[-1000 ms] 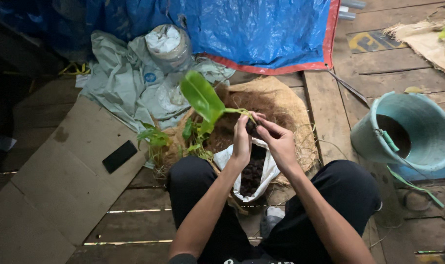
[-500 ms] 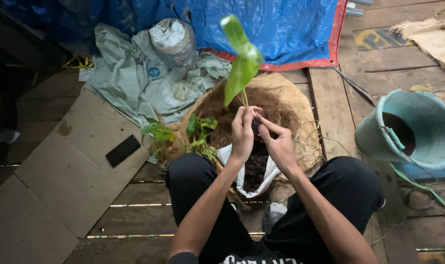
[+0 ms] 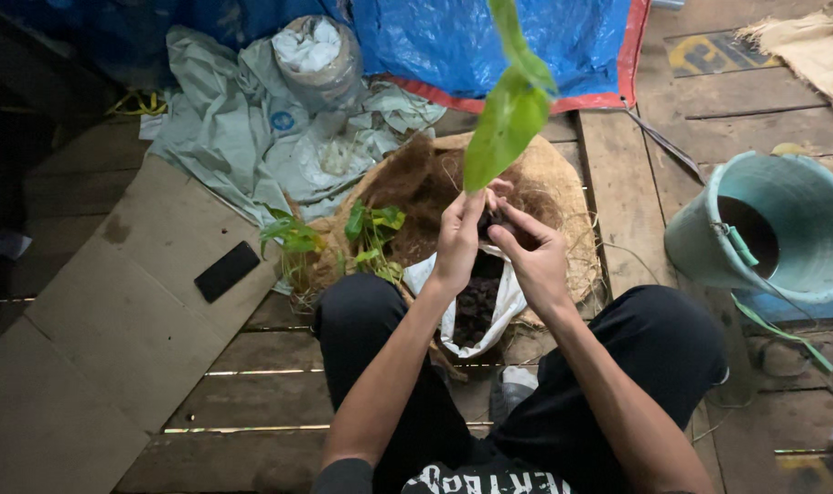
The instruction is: The person sits on a wooden floor and wraps soil around the roots of a small plant by hand. They repeatedly add soil from a white bag and press it into a compact ball around the root zone.
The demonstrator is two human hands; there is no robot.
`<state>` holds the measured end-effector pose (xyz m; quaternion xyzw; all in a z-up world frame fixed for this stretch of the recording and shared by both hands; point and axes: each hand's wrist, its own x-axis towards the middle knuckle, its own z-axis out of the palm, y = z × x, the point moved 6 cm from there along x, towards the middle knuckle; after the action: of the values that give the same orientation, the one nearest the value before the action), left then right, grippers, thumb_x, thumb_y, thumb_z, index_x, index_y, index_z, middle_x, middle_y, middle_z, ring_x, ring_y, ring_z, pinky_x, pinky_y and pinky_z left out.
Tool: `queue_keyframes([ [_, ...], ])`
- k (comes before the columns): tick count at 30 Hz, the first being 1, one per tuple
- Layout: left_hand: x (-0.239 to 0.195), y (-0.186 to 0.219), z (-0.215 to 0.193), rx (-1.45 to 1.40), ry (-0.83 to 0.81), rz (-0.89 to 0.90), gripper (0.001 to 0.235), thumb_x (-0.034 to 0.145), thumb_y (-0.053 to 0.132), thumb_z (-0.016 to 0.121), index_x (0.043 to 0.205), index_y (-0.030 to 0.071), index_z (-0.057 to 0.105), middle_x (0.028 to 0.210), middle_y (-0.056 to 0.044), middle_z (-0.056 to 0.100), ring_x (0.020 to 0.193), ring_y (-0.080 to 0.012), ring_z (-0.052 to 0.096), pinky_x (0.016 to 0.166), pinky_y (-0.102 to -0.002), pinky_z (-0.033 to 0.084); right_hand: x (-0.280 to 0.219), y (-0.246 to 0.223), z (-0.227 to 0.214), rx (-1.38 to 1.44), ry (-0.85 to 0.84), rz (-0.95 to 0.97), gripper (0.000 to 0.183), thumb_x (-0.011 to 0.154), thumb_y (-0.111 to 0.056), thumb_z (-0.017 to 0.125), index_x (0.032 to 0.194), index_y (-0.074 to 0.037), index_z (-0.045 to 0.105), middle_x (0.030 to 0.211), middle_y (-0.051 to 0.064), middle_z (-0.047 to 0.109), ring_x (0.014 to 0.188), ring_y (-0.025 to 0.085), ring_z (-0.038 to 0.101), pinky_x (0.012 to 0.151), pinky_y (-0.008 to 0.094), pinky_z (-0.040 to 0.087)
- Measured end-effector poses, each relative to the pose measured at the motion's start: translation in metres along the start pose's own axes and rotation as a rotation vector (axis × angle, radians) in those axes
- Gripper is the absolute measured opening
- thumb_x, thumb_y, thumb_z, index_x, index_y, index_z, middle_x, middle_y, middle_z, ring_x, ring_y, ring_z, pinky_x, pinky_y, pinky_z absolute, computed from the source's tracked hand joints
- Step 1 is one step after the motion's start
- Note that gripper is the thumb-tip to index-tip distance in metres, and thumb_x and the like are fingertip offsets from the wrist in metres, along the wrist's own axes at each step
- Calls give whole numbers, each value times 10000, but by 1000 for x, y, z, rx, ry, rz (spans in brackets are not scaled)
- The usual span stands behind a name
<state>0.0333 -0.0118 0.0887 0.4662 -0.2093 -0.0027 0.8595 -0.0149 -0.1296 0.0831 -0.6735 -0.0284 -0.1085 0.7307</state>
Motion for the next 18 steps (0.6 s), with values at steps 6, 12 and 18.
queue_keyframes([
  [6, -1, -7, -2, 75, 40, -58, 282, 1133, 245, 428, 1111, 23, 601, 1074, -63, 631, 1080, -155, 581, 1023, -305, 453, 1, 5, -6, 41, 0, 7, 452, 936, -39, 746, 1370, 43, 648, 1110, 31, 722, 956, 54, 635, 876, 203, 540],
  [12, -3, -5, 2, 143, 66, 107, 297, 1190, 225, 448, 1135, -4, 630, 1010, -36, 555, 1150, -158, 612, 991, -302, 479, 1, 1, -3, -29, 0, -72, 403, 943, -31, 756, 1331, 47, 684, 1028, 25, 726, 896, 44, 626, 817, 190, 544],
  [18, -6, -7, 4, 150, 79, 119, 298, 1136, 243, 440, 1078, -2, 600, 1182, -76, 670, 1071, -128, 615, 943, -289, 503, 3, -5, -2, 38, -5, -128, 317, 944, -37, 756, 1252, 29, 722, 1083, 61, 764, 936, 83, 696, 854, 226, 593],
])
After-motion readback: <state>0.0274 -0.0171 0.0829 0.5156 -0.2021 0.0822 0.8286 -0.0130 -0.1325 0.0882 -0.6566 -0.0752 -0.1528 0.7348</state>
